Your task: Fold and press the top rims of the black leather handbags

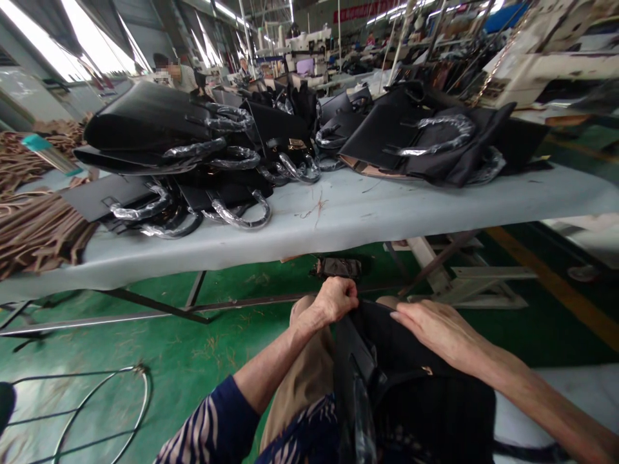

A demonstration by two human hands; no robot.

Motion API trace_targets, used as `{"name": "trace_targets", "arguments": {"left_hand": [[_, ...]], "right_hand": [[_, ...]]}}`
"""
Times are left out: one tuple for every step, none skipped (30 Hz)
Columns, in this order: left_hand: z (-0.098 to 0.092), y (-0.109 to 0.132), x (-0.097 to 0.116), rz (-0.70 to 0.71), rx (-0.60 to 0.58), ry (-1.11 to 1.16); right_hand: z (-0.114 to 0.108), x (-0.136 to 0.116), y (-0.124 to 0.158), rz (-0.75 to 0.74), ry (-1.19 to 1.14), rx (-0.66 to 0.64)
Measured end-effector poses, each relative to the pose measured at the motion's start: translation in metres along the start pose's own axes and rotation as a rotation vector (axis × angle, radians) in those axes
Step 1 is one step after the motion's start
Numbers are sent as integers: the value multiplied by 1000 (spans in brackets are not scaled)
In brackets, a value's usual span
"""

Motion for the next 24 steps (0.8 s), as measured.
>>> {"name": "trace_targets", "arguments": {"left_hand": [[0,0,1,-5,0,-1],[0,1,1,-12,-1,-2],[0,2,2,-20,-4,0],[0,3,3,-28,-9,3],[0,4,4,-37,-14,7],[0,5,6,-44,-18,13],[1,6,7,-50,-22,19],[1,7,8,-55,-25,25],[1,7,9,-58,-28,32],[2,7,10,-61,-30,39],[3,7,10,-63,-31,46],[4,7,10,-64,-32,53],[4,6,11,-66,-31,59],[5,6,11,-68,-31,64],[5,6,11,-70,-31,70],[5,6,11,-71,-31,75],[5,6,11,-71,-33,80],[5,6,11,-72,-36,85],[5,6,11,-71,-39,90],[5,6,11,-71,-43,95],[5,5,10,-72,-46,101],[6,5,10,-72,-48,107],[6,4,9,-72,-49,113],[6,3,8,-71,-49,120]], "right_hand": [[0,0,0,5,-2,-1],[0,-1,0,12,-6,-3],[0,-1,0,20,-15,-6],[0,-1,0,29,-25,-13],[-1,-2,0,40,-34,-21],[-1,-2,0,52,-37,-28],[-1,-3,0,63,-31,-30],[-1,-3,0,74,-16,-29],[-2,-3,0,85,5,-25],[-1,-4,-1,97,24,-17],[-1,-4,-1,109,34,-11],[0,-5,-2,118,27,-9],[1,-5,-3,126,1,-9],[2,-6,-5,130,-43,-11],[4,-6,-6,134,-96,-12],[6,-6,-8,138,-148,-11],[8,-6,-10,142,-191,-10],[10,-6,-11,148,-220,-11],[12,-5,-13,157,-237,-11],[13,-5,-15,163,-244,-12],[14,-4,-16,167,-249,-15],[14,-4,-17,172,-256,-18],[14,-3,-18,175,-261,-21],[13,-3,-19,176,-266,-24]]}}
Point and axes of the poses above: each hand's wrist, its own y-axis away from the middle knuckle, its own z-axis out of the palm, x = y × z, the point moved 1 cm from there along -y, towards the middle knuckle, and after that the axes turned 4 degrees about -y, right-handed, at the moved point
